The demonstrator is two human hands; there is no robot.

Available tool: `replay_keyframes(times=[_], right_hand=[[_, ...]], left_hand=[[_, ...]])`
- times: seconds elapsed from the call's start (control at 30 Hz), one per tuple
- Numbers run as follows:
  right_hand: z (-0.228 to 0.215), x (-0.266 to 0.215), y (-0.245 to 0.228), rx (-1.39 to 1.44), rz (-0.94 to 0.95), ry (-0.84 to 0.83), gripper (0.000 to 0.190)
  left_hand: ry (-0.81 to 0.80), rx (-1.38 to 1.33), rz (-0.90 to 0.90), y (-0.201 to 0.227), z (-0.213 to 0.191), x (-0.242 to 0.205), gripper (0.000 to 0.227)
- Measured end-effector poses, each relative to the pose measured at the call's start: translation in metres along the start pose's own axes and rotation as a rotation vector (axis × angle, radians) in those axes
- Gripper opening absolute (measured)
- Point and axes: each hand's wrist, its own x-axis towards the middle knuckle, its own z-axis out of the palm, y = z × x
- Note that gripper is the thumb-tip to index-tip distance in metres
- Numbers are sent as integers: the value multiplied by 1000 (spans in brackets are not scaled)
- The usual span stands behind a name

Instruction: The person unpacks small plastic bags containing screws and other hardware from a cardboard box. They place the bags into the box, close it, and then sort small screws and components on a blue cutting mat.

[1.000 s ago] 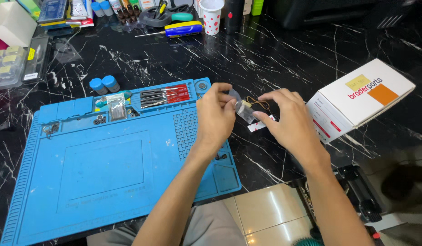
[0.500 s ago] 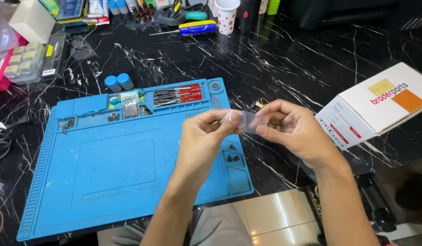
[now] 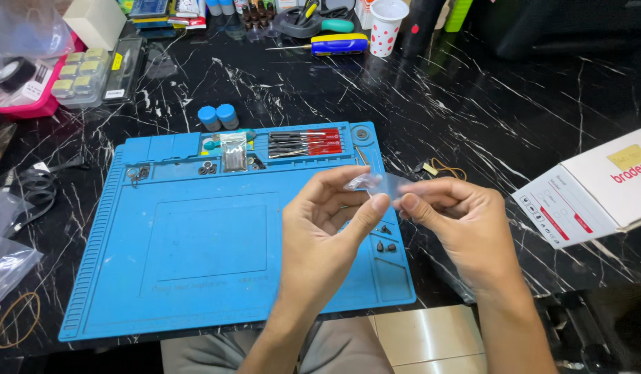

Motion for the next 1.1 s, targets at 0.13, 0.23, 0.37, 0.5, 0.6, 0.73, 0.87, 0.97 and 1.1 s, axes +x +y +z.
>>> replay_keyframes(times=[0.13, 0.23, 0.37, 0.5, 0.6, 0.73, 0.87, 0.97, 1.1], right_hand=[[12, -8, -10, -130, -74, 8, 19], [14, -7, -8, -191, -149, -12, 17], [17, -7, -9, -257, -226, -55, 15], [21, -9, -13, -334, -223, -28, 14], [19, -11, -13, -350, -302, -55, 14], [15, -15, -13, -342, -346, -95, 16], [13, -15, -10, -340, -430, -78, 10], [16, -16, -11, -306, -397, -87, 13], [23, -16, -12, -261, -290, -120, 20]], left_hand=[[15, 61, 88, 8, -6, -2, 32], [56, 97, 81, 9, -12, -1, 19], [47, 169, 58, 11, -19, -2, 18], [7, 417, 211, 22, -23, -6, 26], [-48, 646, 467, 30, -27, -9, 31], [-137, 416, 262, 31, -29, -9, 32], [-85, 171, 75, 23, -32, -9, 28], [29, -15, 0, 18, -29, -9, 27], [119, -111, 21, 9, -26, -6, 22]])
